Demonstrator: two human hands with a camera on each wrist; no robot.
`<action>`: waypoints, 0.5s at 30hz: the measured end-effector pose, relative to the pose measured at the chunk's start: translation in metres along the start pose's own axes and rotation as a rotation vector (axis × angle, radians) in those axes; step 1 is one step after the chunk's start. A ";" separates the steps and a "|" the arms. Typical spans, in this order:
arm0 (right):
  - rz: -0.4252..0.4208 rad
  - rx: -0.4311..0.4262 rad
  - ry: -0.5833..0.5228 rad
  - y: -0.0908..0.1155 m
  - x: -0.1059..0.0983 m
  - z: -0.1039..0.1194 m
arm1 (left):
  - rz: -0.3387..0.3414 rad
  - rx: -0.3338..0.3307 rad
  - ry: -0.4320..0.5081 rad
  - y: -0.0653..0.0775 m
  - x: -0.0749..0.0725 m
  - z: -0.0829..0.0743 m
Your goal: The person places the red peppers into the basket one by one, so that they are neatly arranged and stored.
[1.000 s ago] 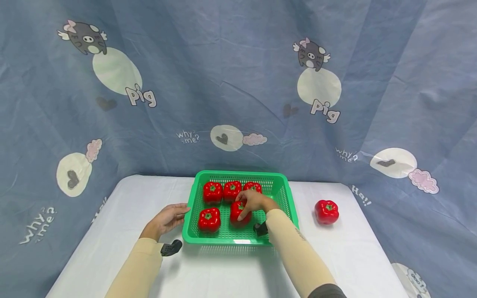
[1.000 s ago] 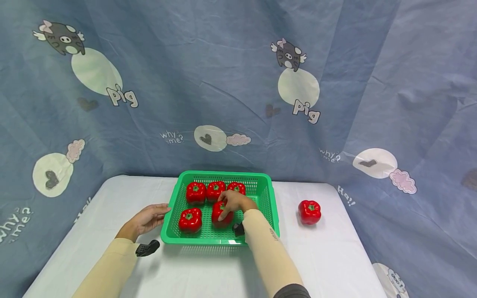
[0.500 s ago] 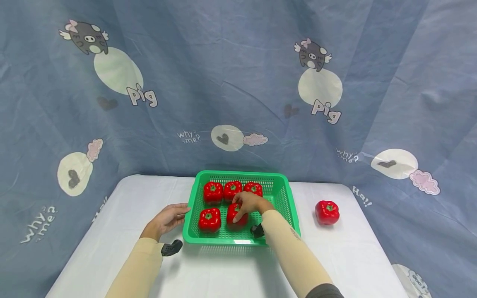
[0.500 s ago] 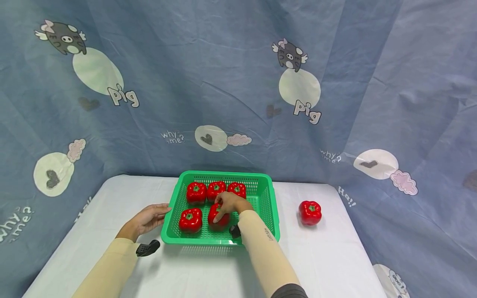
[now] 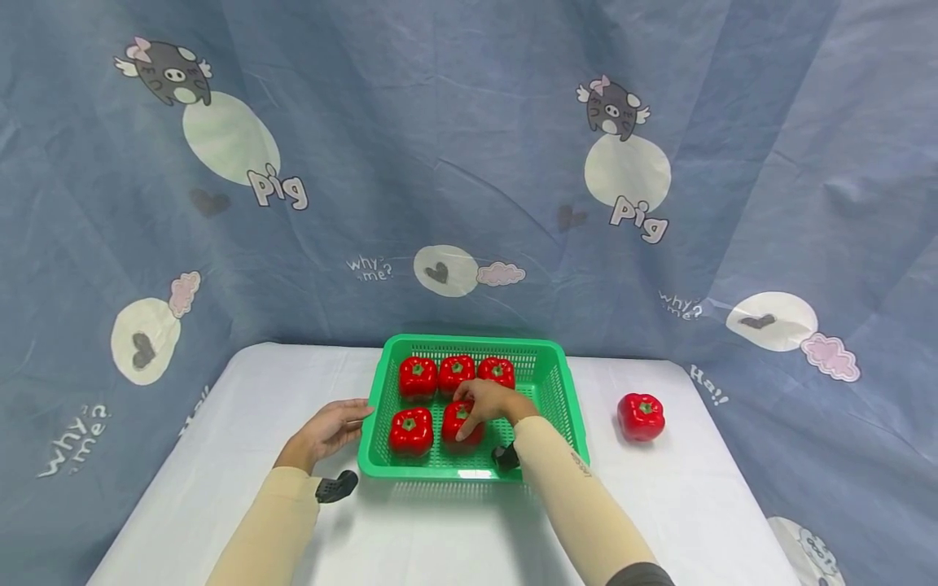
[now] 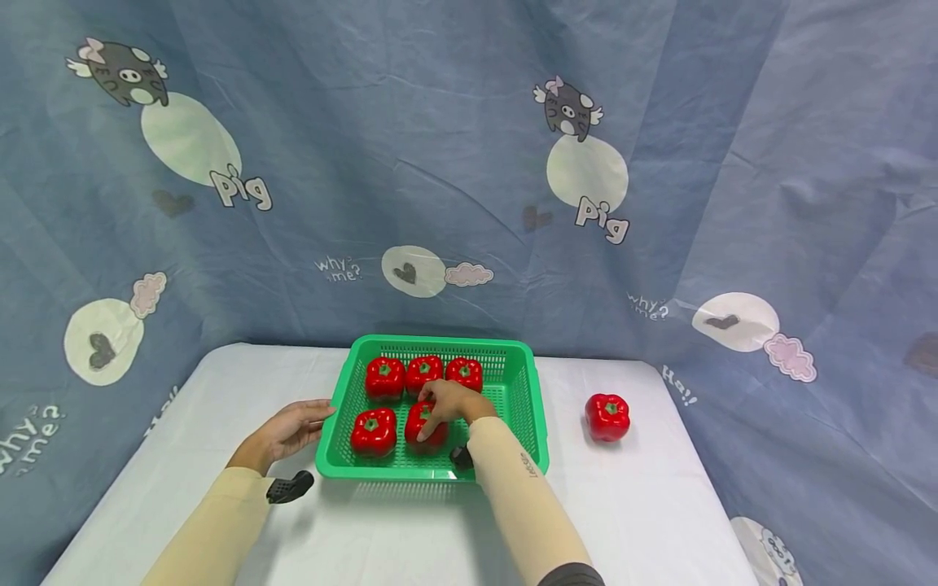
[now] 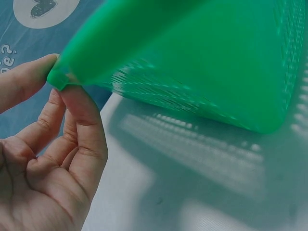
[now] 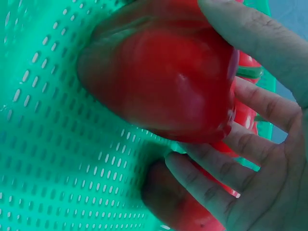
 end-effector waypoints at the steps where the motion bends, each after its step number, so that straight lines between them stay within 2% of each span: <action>1: 0.000 0.002 -0.004 0.000 0.001 0.000 | -0.004 -0.001 0.000 0.000 0.000 0.001; 9: -0.001 -0.009 0.006 0.003 0.003 0.000 | 0.005 -0.005 -0.008 0.000 0.000 0.004; 15: 0.001 -0.020 -0.014 0.007 0.000 -0.001 | 0.018 0.008 0.027 -0.001 0.002 0.000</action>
Point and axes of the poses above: each hand's wrist, its own y-axis away from the middle knuckle, its own x-axis out of the palm, z = x × y, the point moved 8 cm from there along -y, towards the middle knuckle, and after that the axes turned 3 degrees about z, right-handed, at the moved point
